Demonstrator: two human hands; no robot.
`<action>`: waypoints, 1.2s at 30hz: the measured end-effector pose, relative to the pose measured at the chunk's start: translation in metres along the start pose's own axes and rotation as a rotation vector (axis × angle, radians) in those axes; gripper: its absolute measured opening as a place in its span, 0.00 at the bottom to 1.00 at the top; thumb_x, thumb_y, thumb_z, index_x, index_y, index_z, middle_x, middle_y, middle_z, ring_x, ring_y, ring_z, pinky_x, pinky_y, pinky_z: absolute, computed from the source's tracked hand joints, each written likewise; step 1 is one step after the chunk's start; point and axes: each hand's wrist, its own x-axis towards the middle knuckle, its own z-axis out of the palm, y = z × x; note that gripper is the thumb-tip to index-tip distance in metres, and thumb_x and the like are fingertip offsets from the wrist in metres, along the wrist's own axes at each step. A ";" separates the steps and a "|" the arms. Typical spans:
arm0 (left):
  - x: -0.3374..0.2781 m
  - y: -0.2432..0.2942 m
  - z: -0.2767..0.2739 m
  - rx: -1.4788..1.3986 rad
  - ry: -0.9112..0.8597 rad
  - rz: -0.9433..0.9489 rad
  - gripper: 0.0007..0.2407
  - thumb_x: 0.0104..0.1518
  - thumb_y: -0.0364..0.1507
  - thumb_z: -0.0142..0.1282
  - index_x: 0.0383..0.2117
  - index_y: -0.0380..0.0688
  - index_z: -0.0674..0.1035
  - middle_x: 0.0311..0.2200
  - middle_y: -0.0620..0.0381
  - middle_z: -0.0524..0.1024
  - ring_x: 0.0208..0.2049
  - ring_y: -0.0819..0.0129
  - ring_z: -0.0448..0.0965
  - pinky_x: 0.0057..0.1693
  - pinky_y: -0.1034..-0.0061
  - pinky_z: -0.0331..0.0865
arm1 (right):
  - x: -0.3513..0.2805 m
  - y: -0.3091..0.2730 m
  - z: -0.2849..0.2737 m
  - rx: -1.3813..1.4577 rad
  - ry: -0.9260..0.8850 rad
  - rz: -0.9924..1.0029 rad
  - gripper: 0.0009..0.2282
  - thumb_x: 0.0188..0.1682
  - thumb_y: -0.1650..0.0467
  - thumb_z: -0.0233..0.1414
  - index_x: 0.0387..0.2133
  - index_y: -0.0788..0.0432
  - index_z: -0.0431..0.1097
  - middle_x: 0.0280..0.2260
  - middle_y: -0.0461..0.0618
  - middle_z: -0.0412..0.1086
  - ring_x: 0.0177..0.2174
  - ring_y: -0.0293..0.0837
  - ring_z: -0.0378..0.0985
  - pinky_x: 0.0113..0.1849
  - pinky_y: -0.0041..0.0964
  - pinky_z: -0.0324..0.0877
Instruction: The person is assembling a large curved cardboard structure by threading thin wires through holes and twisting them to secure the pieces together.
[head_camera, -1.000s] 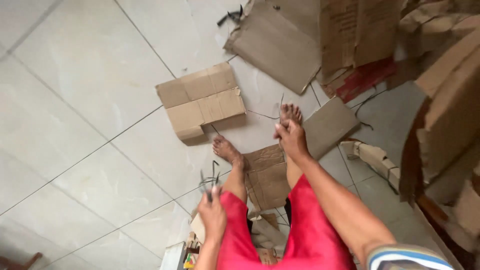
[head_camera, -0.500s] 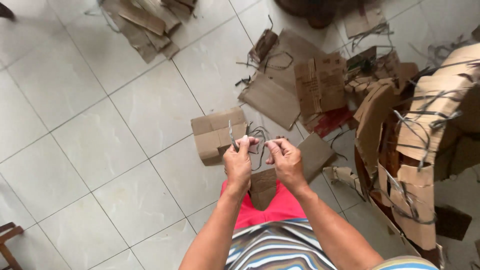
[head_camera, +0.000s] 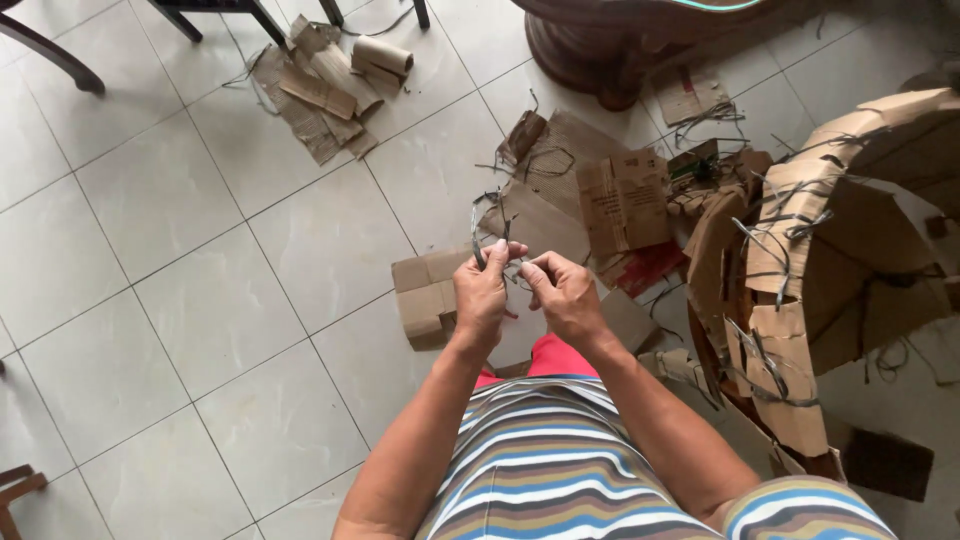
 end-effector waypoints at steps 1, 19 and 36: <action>-0.009 0.008 0.004 0.000 -0.003 0.003 0.10 0.66 0.34 0.55 0.34 0.44 0.85 0.33 0.53 0.85 0.25 0.75 0.81 0.20 0.84 0.71 | -0.002 -0.001 -0.001 0.000 0.003 -0.004 0.08 0.55 0.66 0.55 0.31 0.58 0.79 0.11 0.48 0.69 0.17 0.37 0.74 0.25 0.30 0.68; -0.028 0.011 0.020 0.085 -0.064 0.045 0.10 0.62 0.37 0.61 0.36 0.45 0.88 0.28 0.60 0.81 0.32 0.78 0.68 0.41 0.83 0.66 | -0.020 -0.021 -0.008 0.152 0.117 -0.016 0.10 0.58 0.68 0.52 0.32 0.61 0.76 0.13 0.52 0.68 0.18 0.40 0.72 0.24 0.30 0.68; 0.044 -0.041 -0.003 -0.069 -0.030 -0.132 0.09 0.61 0.38 0.60 0.38 0.52 0.87 0.17 0.52 0.80 0.11 0.80 0.73 0.20 0.88 0.53 | -0.012 -0.001 0.009 -0.051 0.044 -0.071 0.08 0.54 0.63 0.59 0.33 0.53 0.80 0.25 0.48 0.77 0.30 0.37 0.78 0.35 0.35 0.75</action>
